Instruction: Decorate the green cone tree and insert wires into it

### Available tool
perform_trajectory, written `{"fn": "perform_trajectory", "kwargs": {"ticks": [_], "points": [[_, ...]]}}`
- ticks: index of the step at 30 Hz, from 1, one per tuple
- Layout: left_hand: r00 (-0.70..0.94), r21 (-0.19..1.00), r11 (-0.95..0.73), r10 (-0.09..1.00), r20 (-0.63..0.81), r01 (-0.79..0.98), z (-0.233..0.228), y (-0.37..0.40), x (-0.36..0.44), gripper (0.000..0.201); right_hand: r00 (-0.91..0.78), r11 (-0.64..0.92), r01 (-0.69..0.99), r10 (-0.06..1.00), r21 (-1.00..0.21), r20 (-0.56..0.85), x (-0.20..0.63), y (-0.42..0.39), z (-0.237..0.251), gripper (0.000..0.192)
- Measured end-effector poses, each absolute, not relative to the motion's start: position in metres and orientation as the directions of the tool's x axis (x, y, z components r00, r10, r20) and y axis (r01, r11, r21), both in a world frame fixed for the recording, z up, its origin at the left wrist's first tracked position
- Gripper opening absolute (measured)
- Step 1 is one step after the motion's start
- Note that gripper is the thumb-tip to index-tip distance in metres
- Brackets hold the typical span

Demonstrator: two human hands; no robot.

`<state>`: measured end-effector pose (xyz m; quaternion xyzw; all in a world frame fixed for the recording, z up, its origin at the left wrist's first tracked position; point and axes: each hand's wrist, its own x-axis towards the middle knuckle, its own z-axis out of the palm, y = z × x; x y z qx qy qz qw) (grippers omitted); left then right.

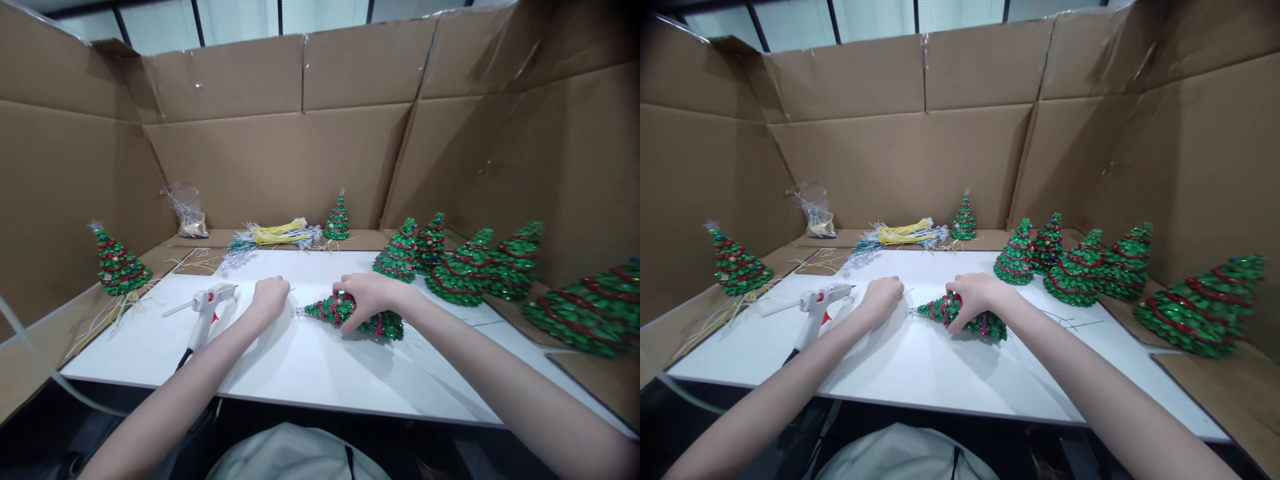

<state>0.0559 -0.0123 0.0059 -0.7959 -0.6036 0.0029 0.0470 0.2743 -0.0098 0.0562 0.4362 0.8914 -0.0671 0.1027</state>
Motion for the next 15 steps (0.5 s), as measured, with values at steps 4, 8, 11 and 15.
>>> {"fn": "perform_trajectory", "kwargs": {"ticks": [4, 8, 11, 15], "points": [[0.279, -0.051, -0.275, 0.954, 0.110, 0.960, 0.012, -0.018, 0.055, 0.026, -0.608, 0.588, 0.774, 0.794, -0.237, -0.016, 0.293, -0.016, 0.061, 0.063], [0.339, 0.002, -0.345, 0.924, 0.176, 0.939, 0.020, -0.025, 0.053, 0.032, -0.478, 0.587, 0.614, 0.809, -0.528, 0.343, 0.313, -0.020, 0.060, 0.037], [0.411, 0.104, -0.437, 0.889, 0.203, 0.894, 0.021, -0.028, 0.050, 0.034, -0.296, 0.537, 0.499, 0.843, -0.681, 0.448, 0.329, -0.013, 0.047, 0.034], [0.509, 0.267, -0.555, 0.831, 0.225, 0.787, 0.014, -0.031, 0.050, 0.034, -0.184, 0.454, 0.388, 0.891, -0.802, 0.415, 0.349, 0.003, 0.022, 0.037]]}}
